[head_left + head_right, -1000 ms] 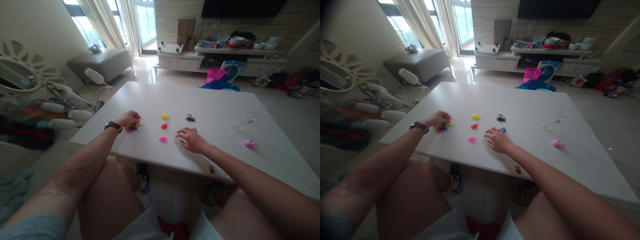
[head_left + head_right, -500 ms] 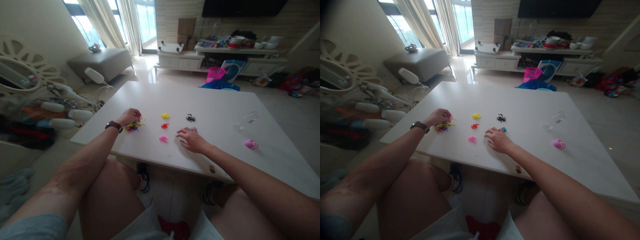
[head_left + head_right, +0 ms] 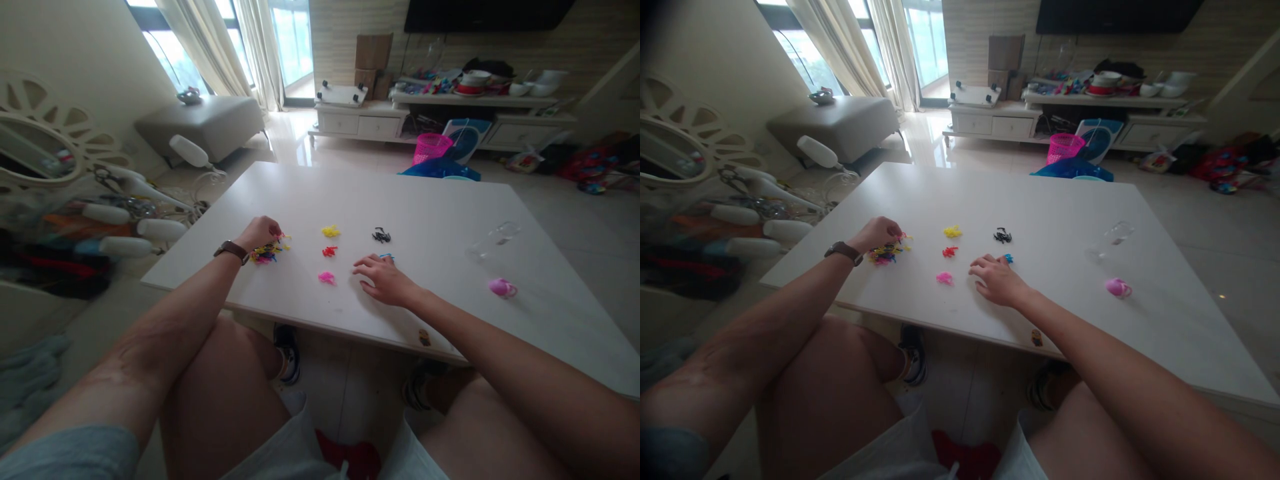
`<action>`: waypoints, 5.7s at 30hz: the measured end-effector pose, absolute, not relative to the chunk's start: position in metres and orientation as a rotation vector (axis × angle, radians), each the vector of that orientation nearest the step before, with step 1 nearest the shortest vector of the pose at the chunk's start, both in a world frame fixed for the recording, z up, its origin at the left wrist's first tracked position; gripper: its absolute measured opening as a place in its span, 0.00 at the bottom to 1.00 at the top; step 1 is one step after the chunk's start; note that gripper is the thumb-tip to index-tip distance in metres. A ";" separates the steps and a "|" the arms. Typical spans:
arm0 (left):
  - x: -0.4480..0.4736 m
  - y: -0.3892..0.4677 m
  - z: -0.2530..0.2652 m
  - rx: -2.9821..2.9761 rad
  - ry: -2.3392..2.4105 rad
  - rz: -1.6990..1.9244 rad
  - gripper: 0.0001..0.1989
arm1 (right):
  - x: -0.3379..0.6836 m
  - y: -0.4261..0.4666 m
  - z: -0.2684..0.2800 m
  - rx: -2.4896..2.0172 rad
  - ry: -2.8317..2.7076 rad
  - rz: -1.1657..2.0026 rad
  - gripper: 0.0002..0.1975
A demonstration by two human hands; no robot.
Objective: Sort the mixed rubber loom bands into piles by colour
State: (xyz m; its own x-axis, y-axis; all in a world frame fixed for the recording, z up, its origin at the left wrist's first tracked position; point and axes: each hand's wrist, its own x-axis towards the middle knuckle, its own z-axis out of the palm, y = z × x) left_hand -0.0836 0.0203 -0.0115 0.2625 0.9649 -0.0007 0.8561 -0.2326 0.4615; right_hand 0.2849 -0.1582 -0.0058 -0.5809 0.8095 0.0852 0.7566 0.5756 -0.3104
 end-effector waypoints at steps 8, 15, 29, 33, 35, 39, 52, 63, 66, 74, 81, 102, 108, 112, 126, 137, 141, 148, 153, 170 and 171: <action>-0.077 0.017 -0.009 2.217 1.660 0.327 0.09 | 0.284 -0.158 -0.005 -1.306 -2.587 0.358 0.13; -0.081 0.018 -0.007 2.206 1.663 0.360 0.08 | 0.284 -0.158 -0.006 -1.299 -2.589 0.356 0.12; -0.082 0.016 -0.003 2.115 1.641 0.463 0.08 | 0.286 -0.157 -0.008 -1.295 -2.603 0.361 0.12; -0.082 0.016 -0.002 2.091 1.654 0.496 0.08 | 0.285 -0.157 -0.008 -1.294 -2.608 0.362 0.11; -0.083 0.016 -0.002 2.097 1.656 0.498 0.08 | 0.285 -0.157 -0.008 -1.294 -2.612 0.366 0.11; -0.083 0.016 -0.002 2.127 1.644 0.501 0.07 | 0.285 -0.158 -0.008 -1.291 -2.613 0.364 0.11; -0.086 0.021 -0.006 2.150 1.760 0.444 0.10 | 0.285 -0.158 -0.007 -1.296 -2.628 0.395 0.11; -0.076 0.020 -0.010 2.164 1.750 0.401 0.09 | 0.284 -0.158 -0.007 -1.288 -2.637 0.403 0.10; -0.079 0.018 -0.005 2.089 1.746 0.432 0.10 | 0.284 -0.158 -0.006 -1.286 -2.636 0.400 0.10; -0.082 0.011 0.003 1.800 1.608 0.622 0.15 | 0.284 -0.158 -0.008 -1.278 -2.642 0.401 0.10; -0.058 0.003 0.009 1.587 1.376 0.731 0.17 | 0.285 -0.158 -0.009 -1.280 -2.642 0.393 0.10; 0.075 -0.053 0.013 1.315 0.700 0.459 0.17 | 0.275 -0.159 0.000 -1.307 -2.038 0.555 0.13; 0.099 -0.065 0.006 1.166 0.670 0.477 0.16 | 0.277 -0.158 0.011 -1.336 -1.771 0.657 0.09; 0.102 -0.067 0.007 1.127 0.711 0.514 0.14 | 0.279 -0.155 0.010 -1.356 -1.693 0.692 0.11; 0.097 -0.071 0.012 1.129 0.714 0.447 0.12 | 0.280 -0.151 0.004 -1.418 -1.571 0.782 0.04; 0.091 -0.073 0.019 1.142 0.718 0.425 0.11 | 0.283 -0.146 -0.005 -1.389 -1.426 1.001 0.13; 0.088 -0.069 0.019 1.165 0.735 0.427 0.12 | 0.283 -0.146 -0.005 -1.401 -1.405 1.036 0.13; 0.061 -0.045 0.028 1.438 0.779 0.258 0.13 | 0.284 -0.147 -0.006 -1.428 -1.413 0.971 0.12; 0.040 -0.031 0.023 1.697 0.830 0.053 0.10 | 0.286 -0.145 -0.009 -1.428 -1.439 0.964 0.12; 0.048 -0.044 0.013 1.963 0.855 0.116 0.11 | 0.285 -0.148 -0.010 -1.436 -1.449 0.959 0.13; 0.054 -0.049 0.014 1.926 0.827 0.133 0.11 | 0.284 -0.149 -0.009 -1.431 -1.445 0.962 0.13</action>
State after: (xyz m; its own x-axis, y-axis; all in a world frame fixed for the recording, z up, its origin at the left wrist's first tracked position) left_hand 0.0537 -0.0487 0.0138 0.7608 0.5979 -0.2524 0.4887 -0.2719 0.8290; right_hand 0.2836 -0.1489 -0.0094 0.0309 0.9979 0.0574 0.3319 0.0440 -0.9423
